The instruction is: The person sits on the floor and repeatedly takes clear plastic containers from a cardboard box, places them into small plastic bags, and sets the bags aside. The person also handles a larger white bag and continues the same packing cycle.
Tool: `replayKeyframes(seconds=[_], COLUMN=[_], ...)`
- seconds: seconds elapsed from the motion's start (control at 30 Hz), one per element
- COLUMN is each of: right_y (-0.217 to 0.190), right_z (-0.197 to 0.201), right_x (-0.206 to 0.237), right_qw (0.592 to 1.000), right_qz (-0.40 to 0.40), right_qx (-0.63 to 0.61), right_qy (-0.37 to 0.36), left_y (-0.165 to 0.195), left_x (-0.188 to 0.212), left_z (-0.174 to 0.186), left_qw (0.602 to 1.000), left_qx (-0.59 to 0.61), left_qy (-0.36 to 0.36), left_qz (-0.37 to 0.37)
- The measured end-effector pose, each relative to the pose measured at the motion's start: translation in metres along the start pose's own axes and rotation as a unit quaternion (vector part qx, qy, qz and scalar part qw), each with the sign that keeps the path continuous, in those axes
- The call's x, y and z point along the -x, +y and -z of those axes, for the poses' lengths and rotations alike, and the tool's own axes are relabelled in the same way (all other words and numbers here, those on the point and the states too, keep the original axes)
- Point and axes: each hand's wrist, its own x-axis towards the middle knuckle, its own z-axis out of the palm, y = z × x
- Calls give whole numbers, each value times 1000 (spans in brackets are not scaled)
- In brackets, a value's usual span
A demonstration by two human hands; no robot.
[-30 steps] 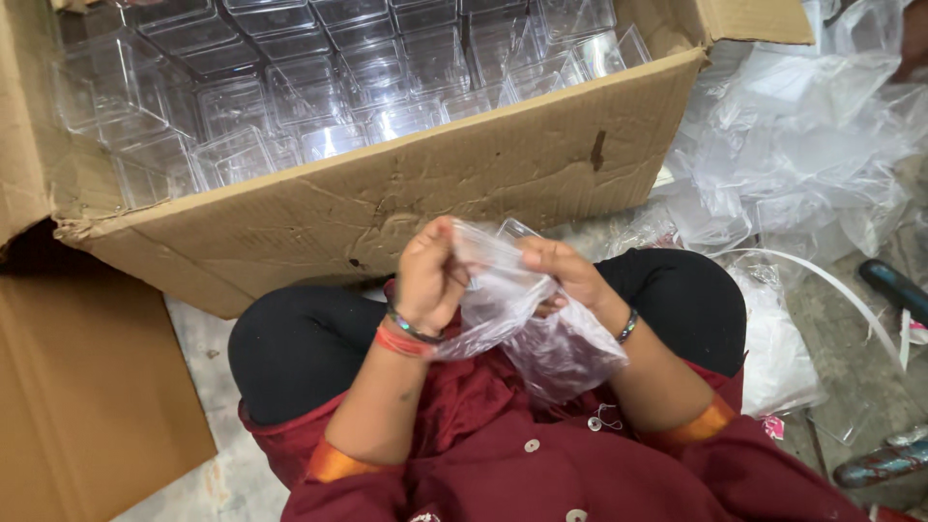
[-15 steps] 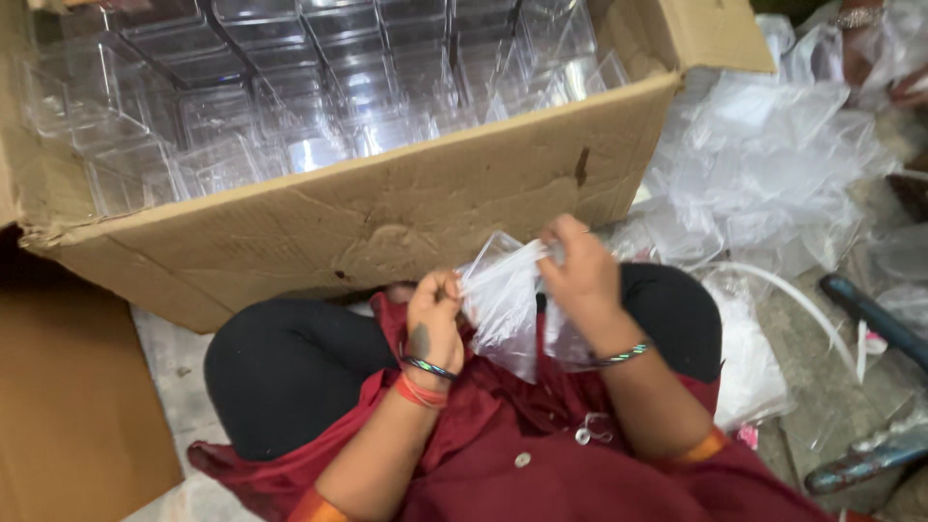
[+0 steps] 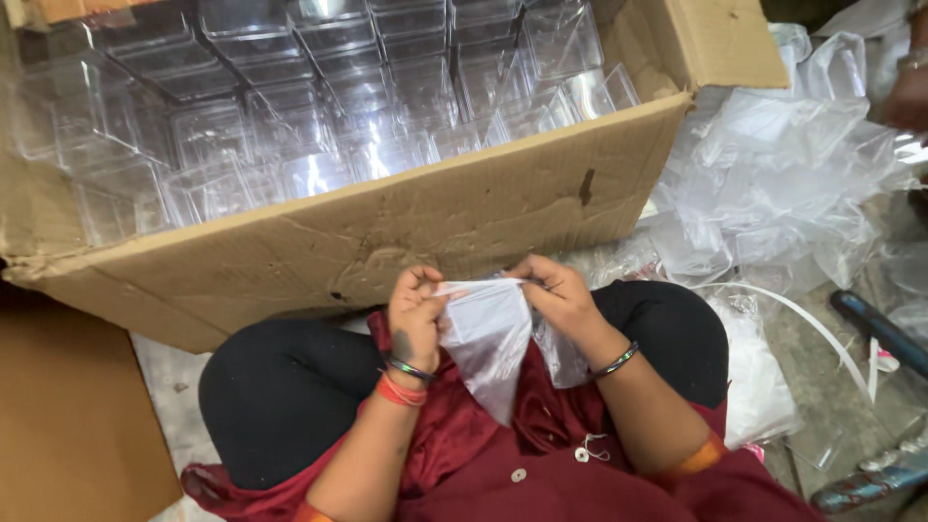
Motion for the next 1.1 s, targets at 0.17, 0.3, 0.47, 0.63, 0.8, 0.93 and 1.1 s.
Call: replayKeyframes(seconds=[0.17, 0.3, 0.47, 0.63, 0.8, 0.93, 1.1], right_y=[55, 26, -30, -16, 9, -5, -30], right_z=[-5, -7, -18, 2, 134, 236, 259], right_x=[-18, -13, 14, 42, 48, 59, 37], right_qw=[985, 963, 983, 988, 921, 835, 839], right_qz=[-63, -75, -175, -46, -170, -108, -29], right_qx=[149, 236, -50, 99, -224, -300, -126], right_qy=[58, 103, 18, -112, 270, 449, 528], left_y=[-56, -74, -49, -7, 26, 31, 29], left_x=[-31, -41, -16, 21, 44, 43, 49], left_z=[33, 36, 33, 14, 0, 1, -14], left_qw=[975, 951, 948, 975, 946, 956, 950], left_qx=[-201, -245, -209, -158, -219, -219, -215], left_qy=[77, 59, 113, -34, -77, -18, -35], left_qz=[-52, -181, -212, -149, -229, -193, -225])
